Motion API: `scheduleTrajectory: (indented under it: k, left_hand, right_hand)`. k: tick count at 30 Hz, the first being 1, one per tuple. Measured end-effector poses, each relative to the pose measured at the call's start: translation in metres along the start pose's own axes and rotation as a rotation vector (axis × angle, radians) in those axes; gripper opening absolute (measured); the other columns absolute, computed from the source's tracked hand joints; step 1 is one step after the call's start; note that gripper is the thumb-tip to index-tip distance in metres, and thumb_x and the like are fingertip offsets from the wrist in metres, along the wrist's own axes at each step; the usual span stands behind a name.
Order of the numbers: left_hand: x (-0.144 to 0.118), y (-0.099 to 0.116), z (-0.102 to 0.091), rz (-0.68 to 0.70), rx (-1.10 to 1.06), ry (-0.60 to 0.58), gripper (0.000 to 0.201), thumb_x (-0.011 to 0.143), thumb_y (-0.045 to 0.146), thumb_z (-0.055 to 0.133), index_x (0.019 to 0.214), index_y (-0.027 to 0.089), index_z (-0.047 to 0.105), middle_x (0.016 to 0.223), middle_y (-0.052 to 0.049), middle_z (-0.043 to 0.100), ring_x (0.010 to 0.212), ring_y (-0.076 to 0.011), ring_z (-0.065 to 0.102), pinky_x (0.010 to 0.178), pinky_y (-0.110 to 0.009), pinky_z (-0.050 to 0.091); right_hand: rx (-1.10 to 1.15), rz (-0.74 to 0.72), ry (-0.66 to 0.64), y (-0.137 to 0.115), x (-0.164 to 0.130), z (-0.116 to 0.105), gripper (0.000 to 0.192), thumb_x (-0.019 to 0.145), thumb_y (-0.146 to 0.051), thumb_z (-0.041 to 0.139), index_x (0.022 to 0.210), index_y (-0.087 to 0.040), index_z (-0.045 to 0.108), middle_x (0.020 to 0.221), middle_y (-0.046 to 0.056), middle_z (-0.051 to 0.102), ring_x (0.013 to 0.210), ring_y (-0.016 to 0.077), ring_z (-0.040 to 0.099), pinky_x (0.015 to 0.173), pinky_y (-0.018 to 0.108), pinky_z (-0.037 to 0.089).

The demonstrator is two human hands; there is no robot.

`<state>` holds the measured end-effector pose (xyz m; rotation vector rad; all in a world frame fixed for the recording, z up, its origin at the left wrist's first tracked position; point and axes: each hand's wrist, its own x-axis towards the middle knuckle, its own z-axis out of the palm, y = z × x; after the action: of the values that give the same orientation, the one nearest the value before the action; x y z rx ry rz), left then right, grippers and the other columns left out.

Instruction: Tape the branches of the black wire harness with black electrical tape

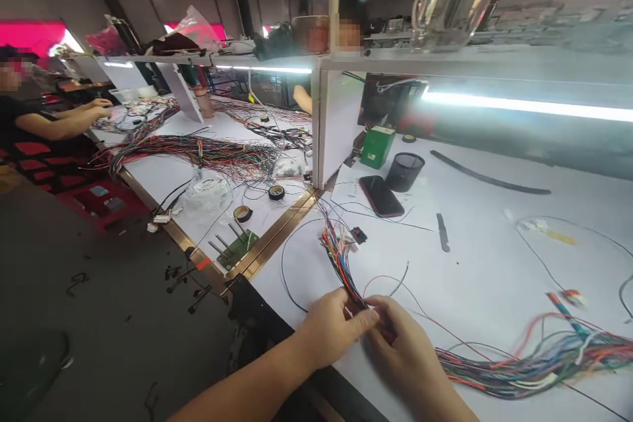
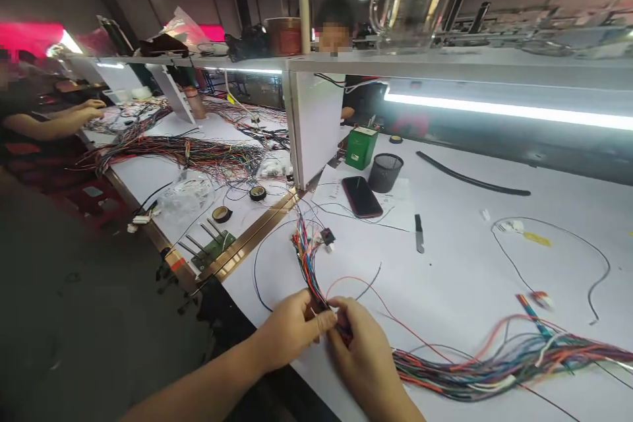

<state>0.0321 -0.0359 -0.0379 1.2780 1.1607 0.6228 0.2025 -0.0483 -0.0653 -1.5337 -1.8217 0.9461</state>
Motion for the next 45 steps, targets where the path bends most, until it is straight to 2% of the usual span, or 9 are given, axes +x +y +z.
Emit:
scheduleTrajectory:
  k: [4,11,14,17,21,27,35,41,45]
  left_hand:
    - [0.012,0.0,0.005,-0.014,-0.212,-0.029,0.04,0.082,0.048,0.061,0.097,0.011,0.06,0.075,-0.002,0.061,0.063,-0.0107,0.053,0.061,-0.023,0.043]
    - [0.006,-0.008,0.001,0.037,-0.275,-0.116,0.033,0.083,0.04,0.065,0.098,0.01,0.064,0.079,-0.004,0.063,0.072,-0.0117,0.056,0.071,-0.025,0.044]
    - [0.005,-0.009,0.002,0.049,-0.294,-0.146,0.033,0.084,0.038,0.064,0.102,0.01,0.066,0.083,-0.007,0.065,0.074,-0.0133,0.057,0.076,-0.028,0.045]
    - [0.005,-0.005,0.003,0.076,-0.301,-0.18,0.033,0.085,0.037,0.063,0.106,0.011,0.067,0.087,-0.008,0.067,0.079,-0.0163,0.059,0.081,-0.032,0.046]
    - [0.006,0.001,0.003,0.093,-0.26,-0.195,0.03,0.083,0.036,0.066,0.1,0.012,0.07,0.082,-0.007,0.067,0.079,-0.0167,0.06,0.079,-0.03,0.046]
    - [0.005,-0.001,0.003,0.094,-0.184,-0.233,0.028,0.081,0.037,0.067,0.093,0.013,0.072,0.081,-0.007,0.067,0.077,-0.0171,0.059,0.078,-0.03,0.045]
    - [-0.005,0.004,0.01,0.06,-0.236,-0.254,0.036,0.08,0.047,0.065,0.093,0.014,0.071,0.084,-0.009,0.068,0.082,-0.0232,0.063,0.078,-0.033,0.047]
    - [-0.008,0.015,0.015,0.045,-0.301,-0.3,0.038,0.079,0.049,0.066,0.097,0.016,0.071,0.085,-0.009,0.069,0.084,-0.0248,0.064,0.079,-0.035,0.048]
    - [-0.008,0.024,0.013,0.053,-0.276,-0.289,0.039,0.078,0.049,0.066,0.101,0.017,0.072,0.086,-0.009,0.069,0.092,-0.0276,0.063,0.087,-0.038,0.046]
  right_hand:
    - [0.154,0.032,-0.153,-0.005,0.001,-0.013,0.037,0.088,-0.046,0.048,0.116,-0.021,0.051,0.075,-0.002,0.052,0.068,0.0144,0.051,0.062,0.027,0.042]
    - [0.287,0.046,-0.264,-0.001,0.004,-0.027,0.027,0.087,-0.042,0.052,0.106,-0.022,0.054,0.081,-0.001,0.058,0.073,0.0141,0.051,0.066,0.028,0.041]
    - [0.563,0.081,-0.307,-0.004,0.003,-0.024,0.02,0.087,-0.04,0.052,0.096,-0.022,0.048,0.072,-0.005,0.051,0.063,0.0106,0.046,0.057,0.024,0.037]
    - [0.889,0.168,-0.319,-0.009,0.001,-0.02,0.027,0.084,-0.041,0.058,0.086,-0.023,0.038,0.07,-0.008,0.045,0.051,0.0063,0.039,0.047,0.02,0.032]
    - [1.064,0.18,-0.313,-0.009,0.002,-0.019,0.033,0.079,-0.036,0.066,0.082,-0.023,0.036,0.071,-0.008,0.047,0.048,0.0054,0.041,0.044,0.02,0.036]
    - [1.157,0.146,-0.33,0.0,0.006,-0.02,0.032,0.08,-0.04,0.064,0.082,-0.022,0.038,0.072,-0.003,0.054,0.055,0.0091,0.052,0.046,0.02,0.04]
    - [0.776,0.083,-0.503,-0.006,-0.002,-0.034,0.028,0.086,-0.042,0.059,0.102,-0.023,0.045,0.071,-0.008,0.048,0.042,0.002,0.041,0.037,0.014,0.032]
    - [1.131,0.129,-0.565,-0.001,-0.002,-0.024,0.042,0.078,-0.042,0.069,0.105,-0.025,0.042,0.062,-0.012,0.041,0.034,0.0009,0.032,0.031,0.014,0.032]
    - [1.279,0.163,-0.489,0.004,0.001,-0.016,0.047,0.072,-0.04,0.075,0.101,-0.025,0.042,0.059,-0.013,0.039,0.036,0.0016,0.029,0.031,0.014,0.03]
